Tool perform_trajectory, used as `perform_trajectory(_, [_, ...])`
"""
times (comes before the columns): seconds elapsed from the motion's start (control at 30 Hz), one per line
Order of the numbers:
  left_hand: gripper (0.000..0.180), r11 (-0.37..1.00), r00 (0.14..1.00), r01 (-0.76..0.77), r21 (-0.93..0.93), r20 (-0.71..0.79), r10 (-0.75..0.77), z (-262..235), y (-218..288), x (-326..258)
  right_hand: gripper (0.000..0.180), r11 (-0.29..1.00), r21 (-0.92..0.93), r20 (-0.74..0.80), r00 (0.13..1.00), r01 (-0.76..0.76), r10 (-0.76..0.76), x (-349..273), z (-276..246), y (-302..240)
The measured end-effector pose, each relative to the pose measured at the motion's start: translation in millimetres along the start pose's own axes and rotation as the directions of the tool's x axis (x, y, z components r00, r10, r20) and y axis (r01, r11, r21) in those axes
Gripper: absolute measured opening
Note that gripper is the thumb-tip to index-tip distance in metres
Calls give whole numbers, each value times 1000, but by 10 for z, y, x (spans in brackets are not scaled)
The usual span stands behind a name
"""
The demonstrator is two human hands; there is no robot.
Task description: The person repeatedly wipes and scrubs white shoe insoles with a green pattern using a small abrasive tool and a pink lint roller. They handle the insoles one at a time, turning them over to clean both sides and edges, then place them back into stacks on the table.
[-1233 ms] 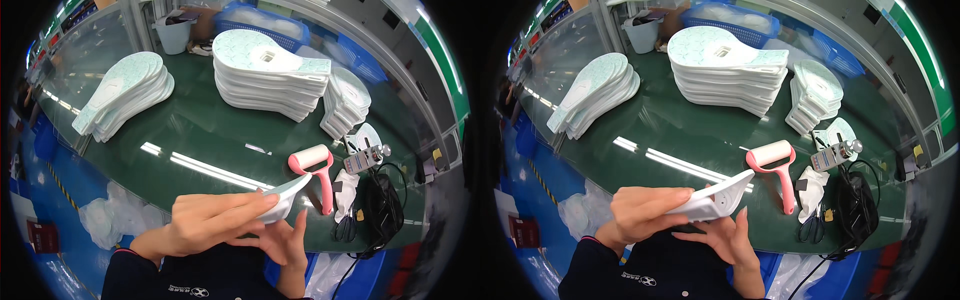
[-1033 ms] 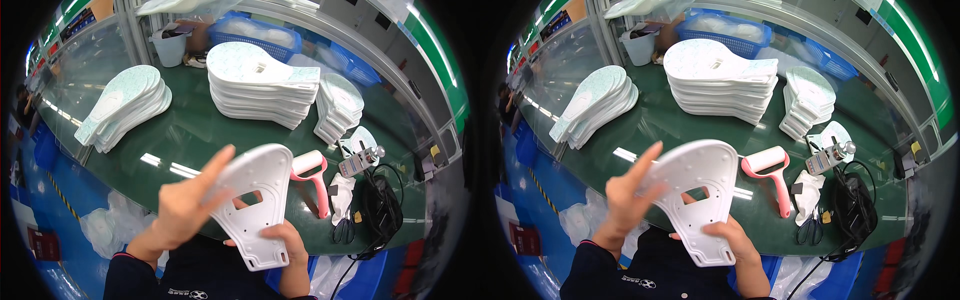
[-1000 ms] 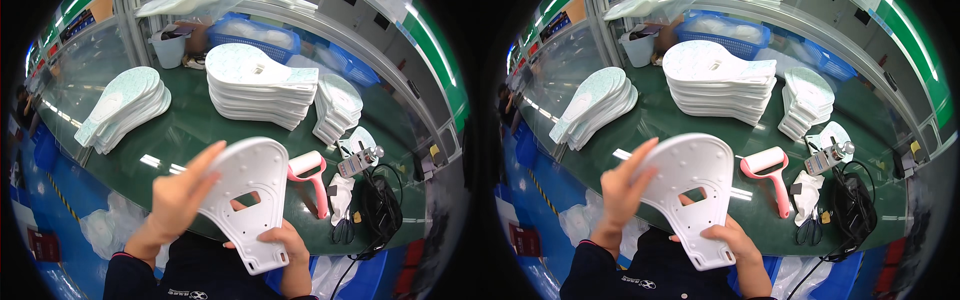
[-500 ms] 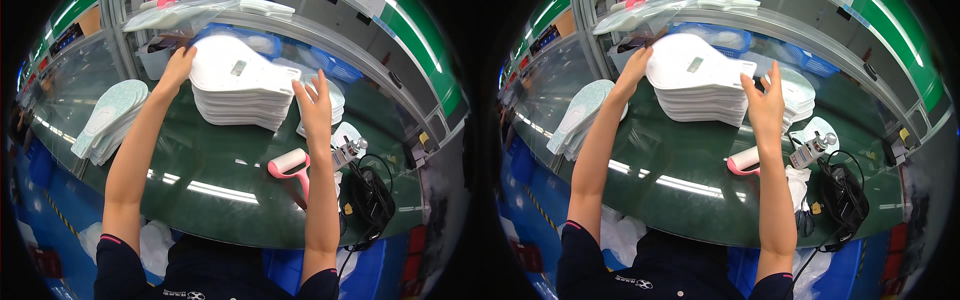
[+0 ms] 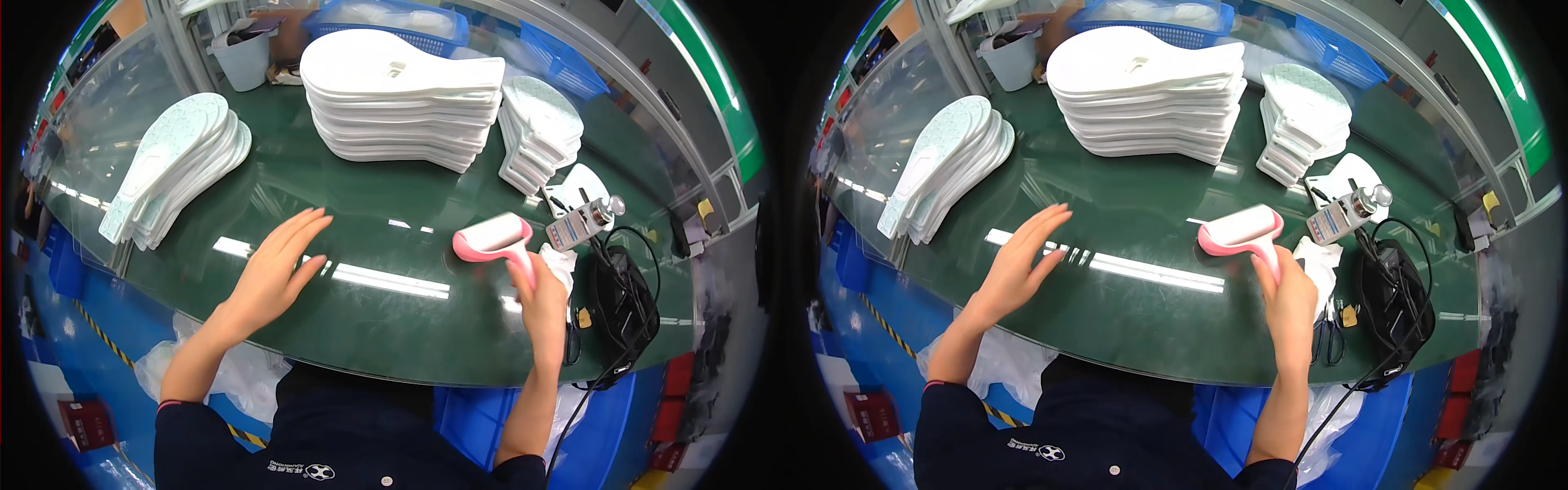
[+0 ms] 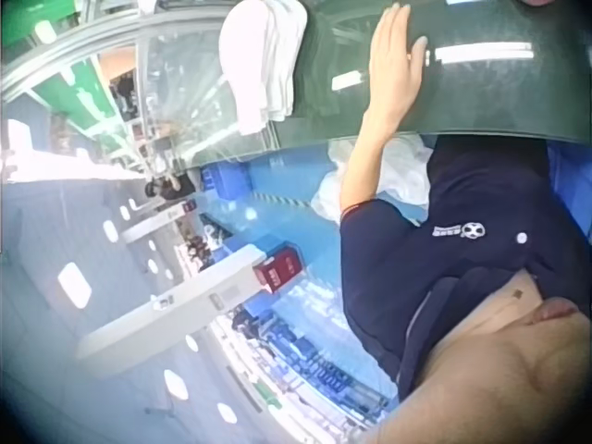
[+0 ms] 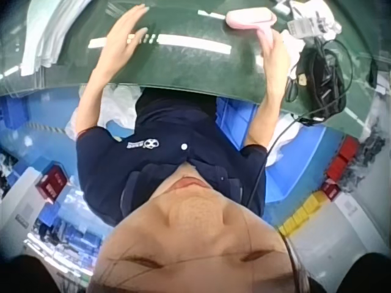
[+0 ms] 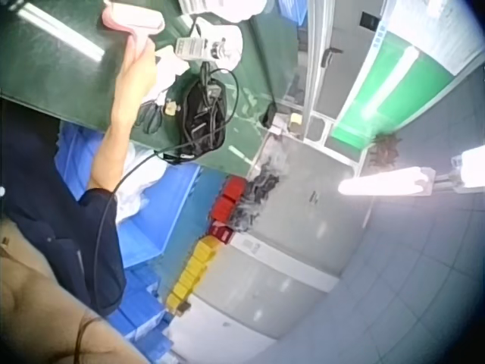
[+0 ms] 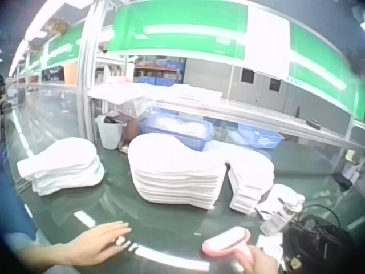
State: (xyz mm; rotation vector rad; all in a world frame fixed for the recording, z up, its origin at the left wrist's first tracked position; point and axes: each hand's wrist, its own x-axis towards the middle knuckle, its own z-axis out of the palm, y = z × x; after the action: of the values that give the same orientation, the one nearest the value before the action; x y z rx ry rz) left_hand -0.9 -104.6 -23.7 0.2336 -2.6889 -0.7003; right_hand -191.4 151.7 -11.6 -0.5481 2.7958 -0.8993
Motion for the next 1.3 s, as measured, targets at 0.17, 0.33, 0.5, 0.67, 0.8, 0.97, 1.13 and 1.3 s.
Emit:
perform_trajectory(0.17, [37, 974, 973, 38, -222, -216, -87, -143, 315, -186, 32, 866, 231, -134, 896, 443, -423, 56, 282, -679])
perform_trajectory(0.33, [34, 927, 892, -260, -272, -435, 122, -227, 708, -42, 30, 541, 228, -61, 566, 810, -822, 630, 1401, -1521])
perform_trajectory(0.5, [31, 914, 929, -152, -376, -369, 2, -170, 682, -78, 35, 680, 241, 212, 646, 693, -733, 776, 1367, -1316])
perform_trajectory(0.67, [26, 815, 962, 128, -565, -130, -241, -73, 317, -292, 27, 927, 75, 304, 877, 366, -371, 51, 135, -269])
perform_trajectory(0.8, [24, 794, 954, 165, -586, -111, -280, 26, 219, -219, 23, 968, -244, 132, 991, 56, -24, -965, -617, 53])
perform_trajectory(0.97, [22, 754, 930, 161, -637, -159, -333, -15, 291, -167, 22, 934, -326, 172, 980, 148, -96, -1021, -728, 65])
perform_trajectory(1.13, [22, 751, 873, 155, -642, -266, -408, -128, 258, -387, 27, 843, -5, 321, 800, 537, -508, 32, 186, -580])
perform_trajectory(1.3, [22, 778, 818, 172, -604, -352, -455, -296, 288, -548, 34, 723, 100, 299, 672, 684, -677, 576, 1458, -1841])
